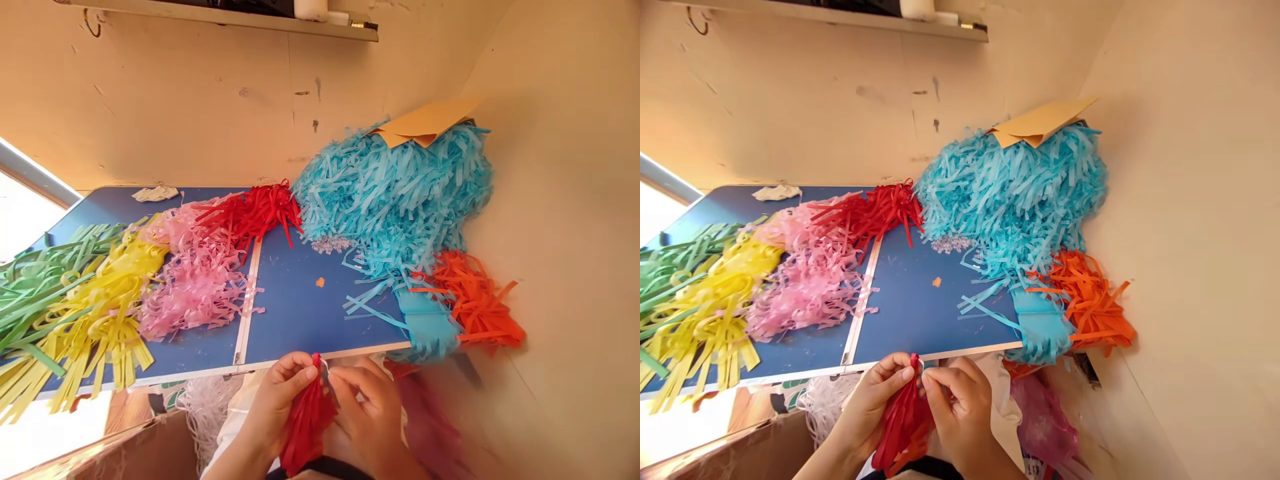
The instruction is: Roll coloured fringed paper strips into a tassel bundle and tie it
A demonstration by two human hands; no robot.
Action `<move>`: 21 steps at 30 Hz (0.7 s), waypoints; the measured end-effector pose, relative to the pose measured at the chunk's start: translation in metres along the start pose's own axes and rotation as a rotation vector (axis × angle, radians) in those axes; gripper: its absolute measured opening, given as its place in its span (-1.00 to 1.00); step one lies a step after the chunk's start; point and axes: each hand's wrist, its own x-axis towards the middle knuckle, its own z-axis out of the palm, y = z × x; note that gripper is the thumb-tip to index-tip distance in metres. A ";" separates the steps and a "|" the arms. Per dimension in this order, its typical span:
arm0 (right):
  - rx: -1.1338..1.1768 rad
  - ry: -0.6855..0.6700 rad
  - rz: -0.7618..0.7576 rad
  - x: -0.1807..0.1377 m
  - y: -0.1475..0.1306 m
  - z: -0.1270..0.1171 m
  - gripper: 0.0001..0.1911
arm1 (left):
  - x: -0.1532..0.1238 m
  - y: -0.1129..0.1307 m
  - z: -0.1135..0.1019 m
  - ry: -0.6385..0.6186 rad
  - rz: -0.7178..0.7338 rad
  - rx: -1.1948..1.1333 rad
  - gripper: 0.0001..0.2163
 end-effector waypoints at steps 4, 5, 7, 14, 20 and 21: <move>0.001 -0.039 -0.012 -0.003 -0.003 0.001 -0.87 | -0.001 0.001 -0.002 0.005 -0.001 -0.015 -0.69; -0.001 -0.047 -0.012 -0.003 -0.003 0.001 -0.86 | -0.001 0.001 -0.002 0.005 -0.004 -0.016 -0.69; -0.009 -0.051 0.000 -0.004 -0.003 0.003 -0.85 | -0.002 0.000 -0.002 -0.006 -0.005 -0.013 -0.69; -0.006 -0.178 0.098 -0.005 0.007 0.003 -0.80 | -0.006 0.001 -0.008 0.013 0.241 0.361 -0.78; 0.004 -0.390 0.207 -0.014 0.010 -0.001 -0.68 | -0.007 -0.004 -0.013 0.096 0.592 0.906 -0.95; 0.016 -0.392 0.215 -0.013 0.011 0.000 -0.75 | -0.007 -0.008 -0.015 0.135 0.625 0.946 -0.95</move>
